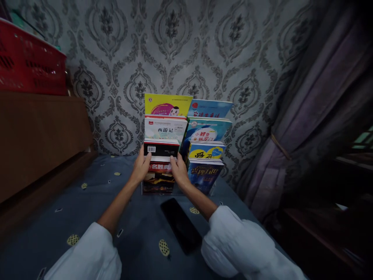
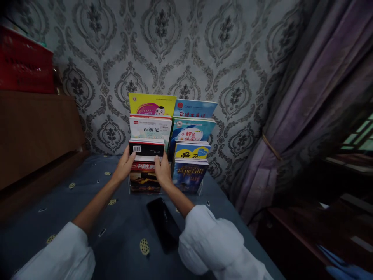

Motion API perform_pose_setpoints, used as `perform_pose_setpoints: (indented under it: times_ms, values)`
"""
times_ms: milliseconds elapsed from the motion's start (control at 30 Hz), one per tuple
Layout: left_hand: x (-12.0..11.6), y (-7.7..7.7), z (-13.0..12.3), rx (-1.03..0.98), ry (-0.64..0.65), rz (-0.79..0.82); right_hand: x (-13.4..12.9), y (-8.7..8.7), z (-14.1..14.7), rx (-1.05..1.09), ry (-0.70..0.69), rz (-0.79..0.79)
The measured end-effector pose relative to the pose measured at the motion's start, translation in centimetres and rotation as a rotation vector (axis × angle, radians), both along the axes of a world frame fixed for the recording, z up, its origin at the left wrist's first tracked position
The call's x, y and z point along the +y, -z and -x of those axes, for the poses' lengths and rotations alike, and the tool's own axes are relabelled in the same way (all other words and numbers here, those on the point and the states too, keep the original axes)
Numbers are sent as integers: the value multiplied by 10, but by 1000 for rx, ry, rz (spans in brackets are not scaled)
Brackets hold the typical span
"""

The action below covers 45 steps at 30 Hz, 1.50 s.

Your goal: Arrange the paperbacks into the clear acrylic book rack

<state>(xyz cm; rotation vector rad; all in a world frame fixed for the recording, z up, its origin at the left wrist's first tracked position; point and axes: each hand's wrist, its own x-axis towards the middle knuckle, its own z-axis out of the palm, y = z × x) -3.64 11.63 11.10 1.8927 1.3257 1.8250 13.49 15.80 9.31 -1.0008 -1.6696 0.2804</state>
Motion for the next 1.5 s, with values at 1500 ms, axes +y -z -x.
perform_pose_setpoints:
  times_ms: [1500]
  values:
    - [1,-31,0,785,-517,-238,-23,-56,7,-688,162,-442]
